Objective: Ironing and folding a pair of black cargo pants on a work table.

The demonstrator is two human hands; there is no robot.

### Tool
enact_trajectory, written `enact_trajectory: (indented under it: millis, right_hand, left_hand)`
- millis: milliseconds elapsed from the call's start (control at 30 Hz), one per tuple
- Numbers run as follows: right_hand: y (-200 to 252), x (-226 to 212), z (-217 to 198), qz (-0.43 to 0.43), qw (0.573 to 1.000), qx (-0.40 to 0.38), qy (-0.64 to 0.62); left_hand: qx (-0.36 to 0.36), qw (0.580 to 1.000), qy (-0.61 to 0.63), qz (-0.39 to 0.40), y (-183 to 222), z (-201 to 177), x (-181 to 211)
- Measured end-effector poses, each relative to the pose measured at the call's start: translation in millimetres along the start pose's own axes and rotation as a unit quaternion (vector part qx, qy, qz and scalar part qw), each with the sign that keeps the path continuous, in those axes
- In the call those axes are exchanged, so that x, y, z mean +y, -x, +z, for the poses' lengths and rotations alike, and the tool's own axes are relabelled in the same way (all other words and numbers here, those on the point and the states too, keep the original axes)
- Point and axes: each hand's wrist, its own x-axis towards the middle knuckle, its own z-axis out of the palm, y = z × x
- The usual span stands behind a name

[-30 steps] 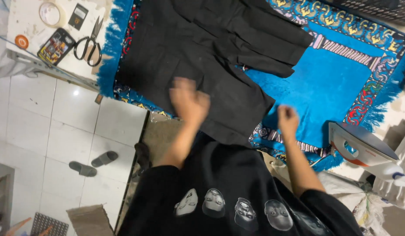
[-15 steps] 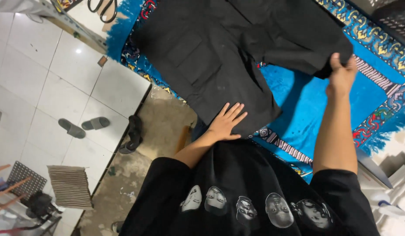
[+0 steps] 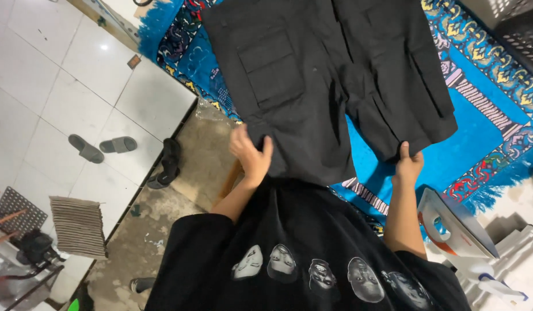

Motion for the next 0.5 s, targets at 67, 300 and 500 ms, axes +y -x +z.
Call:
enact_trajectory:
  millis: [67,300,500]
  right_hand:
    - [-4.8,-9.3,6.7,-0.01,0.999,-0.003,-0.035]
    - [20.3,-71.5,0.8,-0.025,0.975,-0.086,-0.202]
    - [137.8,-70.2,-14.6,-0.044,0.98,-0.058,-0.183]
  left_hand:
    - [-0.009,0.991,0.085,-0.101,-3.6,59.0,-47.2]
    - [-0.042,0.859,0.36,-0.361,-80.6,54.3,-17.5]
    - [-0.12,0.838,0.481,-0.229,-169.4,-72.7,14.8]
